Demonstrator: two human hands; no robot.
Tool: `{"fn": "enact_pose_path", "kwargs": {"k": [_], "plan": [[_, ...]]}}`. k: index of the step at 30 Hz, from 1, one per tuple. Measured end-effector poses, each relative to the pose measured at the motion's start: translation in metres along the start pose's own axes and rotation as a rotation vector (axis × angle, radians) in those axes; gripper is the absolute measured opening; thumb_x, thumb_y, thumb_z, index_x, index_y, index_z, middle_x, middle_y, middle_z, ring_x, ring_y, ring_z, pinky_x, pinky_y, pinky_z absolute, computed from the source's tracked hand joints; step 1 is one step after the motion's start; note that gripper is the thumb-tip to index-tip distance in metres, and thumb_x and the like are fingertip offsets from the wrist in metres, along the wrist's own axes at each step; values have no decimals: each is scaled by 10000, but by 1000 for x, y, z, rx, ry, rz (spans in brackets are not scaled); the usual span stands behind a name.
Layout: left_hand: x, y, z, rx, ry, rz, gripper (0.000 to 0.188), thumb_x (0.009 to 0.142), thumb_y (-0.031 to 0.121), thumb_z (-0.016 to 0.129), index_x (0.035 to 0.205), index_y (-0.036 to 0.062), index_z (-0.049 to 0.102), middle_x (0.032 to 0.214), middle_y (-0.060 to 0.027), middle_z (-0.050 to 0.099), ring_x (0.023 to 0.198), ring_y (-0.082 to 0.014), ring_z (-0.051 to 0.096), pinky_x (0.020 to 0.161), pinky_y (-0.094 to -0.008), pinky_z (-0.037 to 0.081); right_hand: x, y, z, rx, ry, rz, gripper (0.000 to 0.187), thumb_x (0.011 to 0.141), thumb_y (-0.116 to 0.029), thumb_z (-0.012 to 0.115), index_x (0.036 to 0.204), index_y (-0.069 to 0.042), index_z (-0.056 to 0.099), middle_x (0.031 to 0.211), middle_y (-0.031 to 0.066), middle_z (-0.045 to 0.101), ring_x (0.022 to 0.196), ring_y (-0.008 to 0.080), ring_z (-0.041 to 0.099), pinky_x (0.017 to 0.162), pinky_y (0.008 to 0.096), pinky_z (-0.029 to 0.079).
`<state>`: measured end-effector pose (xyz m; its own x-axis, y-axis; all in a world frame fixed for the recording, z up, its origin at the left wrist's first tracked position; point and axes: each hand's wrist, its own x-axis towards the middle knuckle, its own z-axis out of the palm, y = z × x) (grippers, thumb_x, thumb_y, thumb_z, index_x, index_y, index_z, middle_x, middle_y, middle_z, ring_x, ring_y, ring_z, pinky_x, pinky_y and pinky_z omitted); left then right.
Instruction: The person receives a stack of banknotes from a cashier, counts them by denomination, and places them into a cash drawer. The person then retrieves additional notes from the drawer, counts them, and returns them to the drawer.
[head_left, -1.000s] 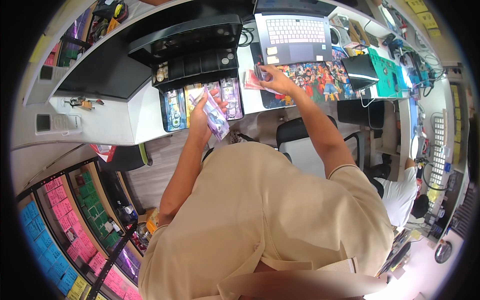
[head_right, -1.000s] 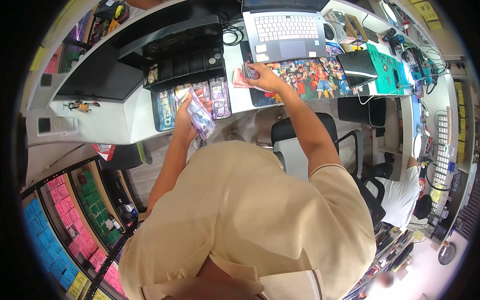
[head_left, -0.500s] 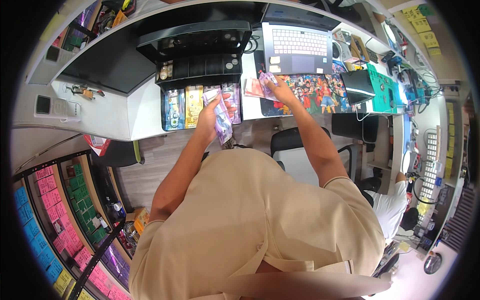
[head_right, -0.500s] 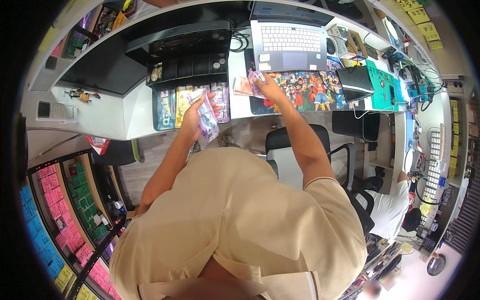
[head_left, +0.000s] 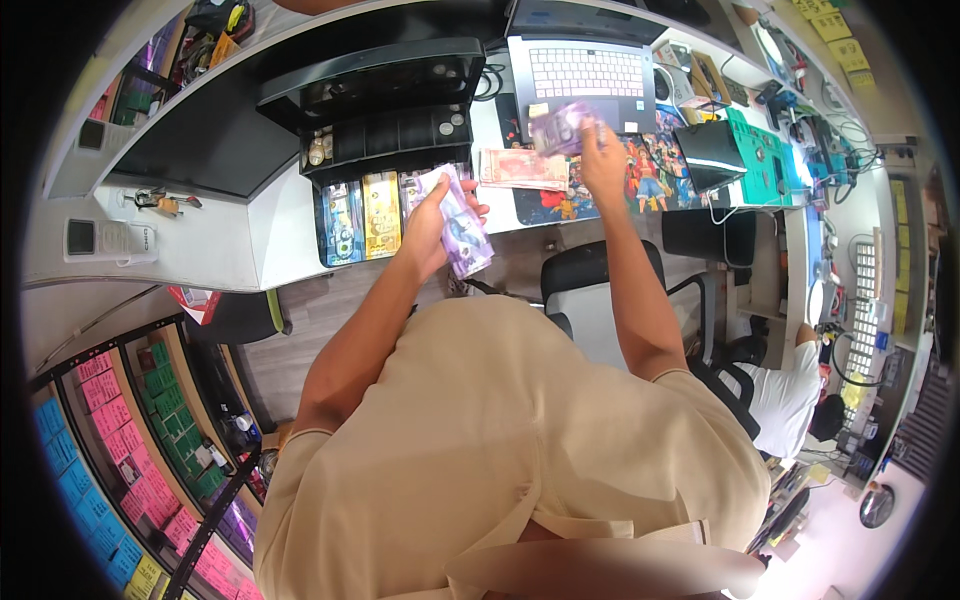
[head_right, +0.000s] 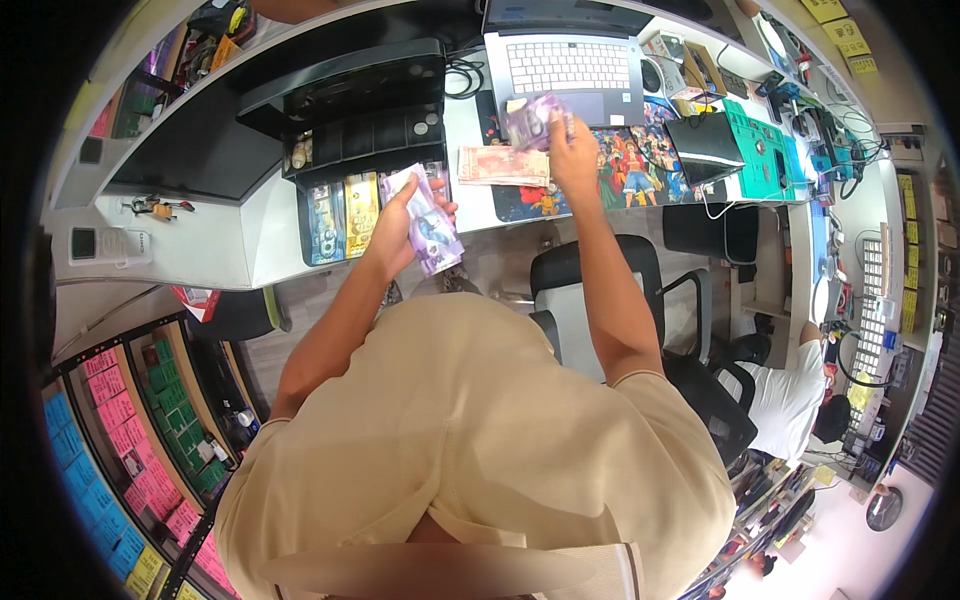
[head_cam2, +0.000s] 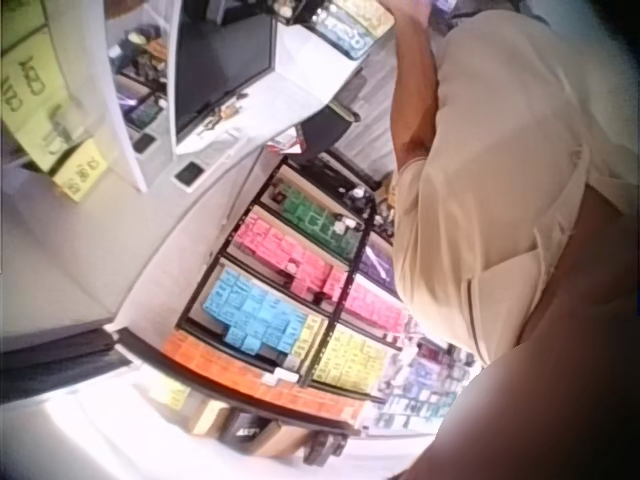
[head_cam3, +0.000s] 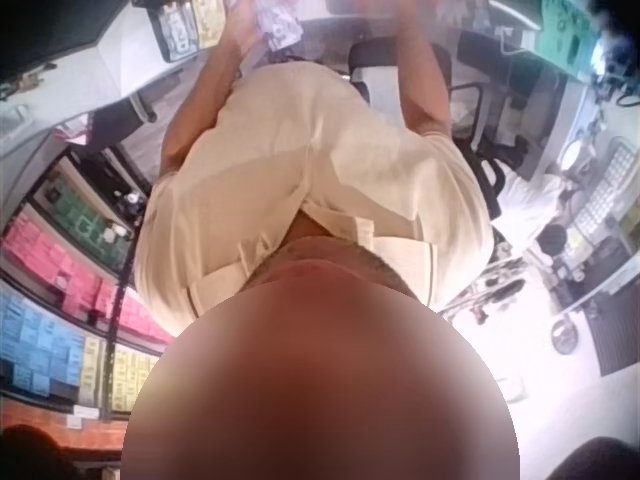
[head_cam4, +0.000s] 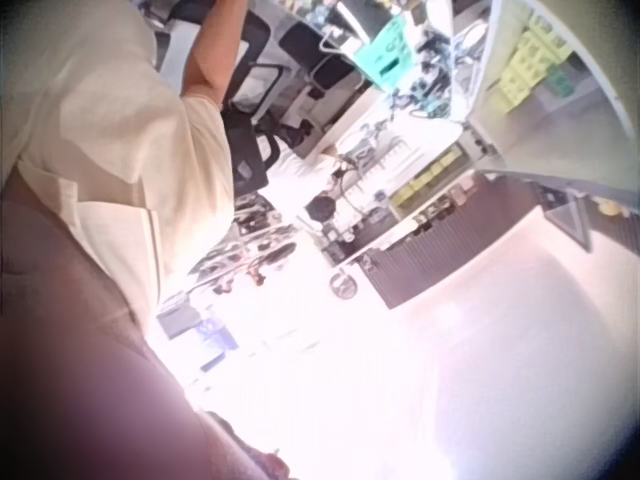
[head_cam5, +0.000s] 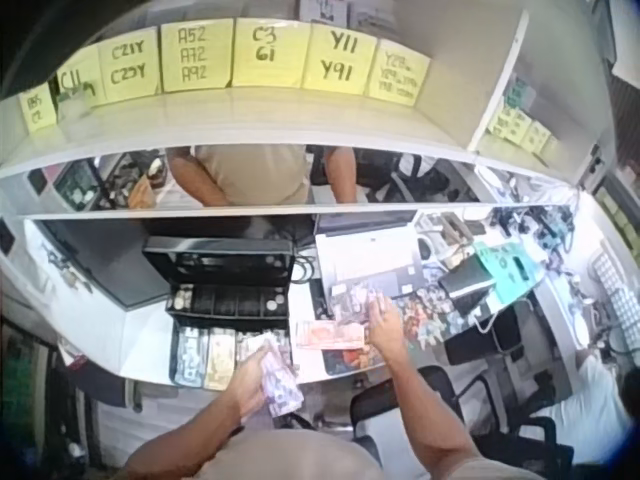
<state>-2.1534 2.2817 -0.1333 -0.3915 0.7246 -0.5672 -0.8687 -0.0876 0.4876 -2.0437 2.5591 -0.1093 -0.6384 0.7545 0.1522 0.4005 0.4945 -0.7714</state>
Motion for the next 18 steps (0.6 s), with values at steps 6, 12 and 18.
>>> {"fn": "enact_pose_path", "kwargs": {"k": [6,12,18], "plan": [[16,-19,28,-155,-195,100,776,1013,686,474,1388,8,526,983,-49,621,1097,-248,651,992,-441,538,-61,-92,21,1113,210,296,392,1075,-302,538,1208,64,581,1082,158,681,972,265,719,743,400,660],[-9,-16,44,228,-157,514,610,1009,335,678,1492,17,481,1233,-93,642,1094,-189,657,989,-320,523,-127,-123,60,1347,11,608,356,1093,-259,508,1292,31,560,1195,148,680,1014,234,715,782,361,647],[-29,40,30,-93,-210,455,459,1036,150,482,1465,-10,454,1264,-184,642,1228,-299,634,1076,-447,500,-149,-133,69,1169,-330,648,437,1040,-228,618,1387,24,536,1179,104,695,994,170,709,777,306,627]]}}
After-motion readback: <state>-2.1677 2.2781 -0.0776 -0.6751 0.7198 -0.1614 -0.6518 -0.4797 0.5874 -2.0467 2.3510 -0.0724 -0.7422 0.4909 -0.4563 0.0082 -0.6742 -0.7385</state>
